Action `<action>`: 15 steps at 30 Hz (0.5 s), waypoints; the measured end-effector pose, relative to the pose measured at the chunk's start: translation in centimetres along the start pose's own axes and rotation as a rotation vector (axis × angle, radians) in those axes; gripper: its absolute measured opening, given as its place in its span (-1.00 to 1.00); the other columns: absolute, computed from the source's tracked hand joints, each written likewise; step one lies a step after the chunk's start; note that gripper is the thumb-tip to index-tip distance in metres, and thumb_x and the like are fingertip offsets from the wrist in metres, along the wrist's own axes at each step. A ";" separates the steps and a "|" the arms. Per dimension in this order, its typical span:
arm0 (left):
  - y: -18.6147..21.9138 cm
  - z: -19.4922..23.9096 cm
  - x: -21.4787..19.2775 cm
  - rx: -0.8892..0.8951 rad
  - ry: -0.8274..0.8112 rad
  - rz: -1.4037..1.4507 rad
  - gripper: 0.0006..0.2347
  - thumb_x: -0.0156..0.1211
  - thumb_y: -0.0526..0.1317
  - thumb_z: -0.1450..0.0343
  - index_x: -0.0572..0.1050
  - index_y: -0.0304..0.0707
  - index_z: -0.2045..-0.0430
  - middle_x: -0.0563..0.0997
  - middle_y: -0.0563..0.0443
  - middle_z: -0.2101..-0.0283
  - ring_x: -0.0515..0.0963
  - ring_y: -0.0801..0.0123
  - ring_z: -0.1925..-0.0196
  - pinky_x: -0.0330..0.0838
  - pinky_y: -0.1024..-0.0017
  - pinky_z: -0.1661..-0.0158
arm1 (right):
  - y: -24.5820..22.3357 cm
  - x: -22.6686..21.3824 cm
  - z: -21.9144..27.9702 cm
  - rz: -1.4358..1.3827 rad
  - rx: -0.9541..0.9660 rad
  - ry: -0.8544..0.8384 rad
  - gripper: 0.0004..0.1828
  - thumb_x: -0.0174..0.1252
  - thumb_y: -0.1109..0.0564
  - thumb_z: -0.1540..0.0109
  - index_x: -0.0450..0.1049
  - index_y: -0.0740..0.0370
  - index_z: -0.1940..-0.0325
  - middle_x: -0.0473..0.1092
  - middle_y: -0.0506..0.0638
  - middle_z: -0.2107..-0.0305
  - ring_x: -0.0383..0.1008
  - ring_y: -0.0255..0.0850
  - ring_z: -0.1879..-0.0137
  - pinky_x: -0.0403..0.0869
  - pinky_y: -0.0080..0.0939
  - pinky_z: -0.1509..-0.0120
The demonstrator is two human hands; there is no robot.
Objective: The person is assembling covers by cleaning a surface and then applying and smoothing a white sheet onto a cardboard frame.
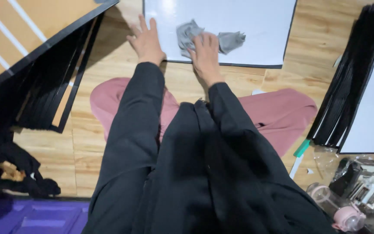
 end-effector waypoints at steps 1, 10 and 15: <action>0.0 -0.1 -0.2 0.011 -0.005 -0.006 -0.16 0.39 -0.11 -0.07 -0.06 -0.02 -0.18 -0.20 -0.12 -0.27 -0.08 -0.25 -0.23 0.09 -0.10 -0.04 | 3.4 1.4 2.5 0.002 0.013 0.001 -0.75 -0.06 0.07 -0.19 0.24 0.30 0.17 0.15 0.23 0.25 0.08 0.10 0.15 0.12 0.01 0.02; -0.3 1.1 -1.6 0.042 0.002 0.094 -0.23 0.44 -0.19 -0.05 0.03 -0.15 -0.07 -0.13 -0.21 -0.25 -0.09 -0.28 -0.23 0.09 -0.16 -0.05 | 25.7 -4.4 17.3 0.335 1.025 -0.129 -0.43 0.02 0.02 -0.21 0.04 0.34 -0.19 -0.06 0.37 -0.14 -0.14 0.32 -0.23 -0.05 0.24 -0.24; -2.6 1.0 -3.1 0.214 -0.046 0.257 -0.49 0.15 -0.45 -0.11 0.23 -0.09 0.05 0.11 -0.12 -0.14 0.21 -0.17 -0.02 0.13 -0.08 0.05 | 17.9 -9.8 11.8 0.309 0.660 0.495 -0.54 -0.10 0.36 0.13 0.32 0.23 0.14 0.38 0.15 0.31 0.36 0.06 0.14 0.27 -0.08 0.00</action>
Point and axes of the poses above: each hand's wrist, its own z-axis away from the middle knuckle, its own x-axis out of the palm, y = z × x, the point moved 4 cm from there along -z, towards the middle knuckle
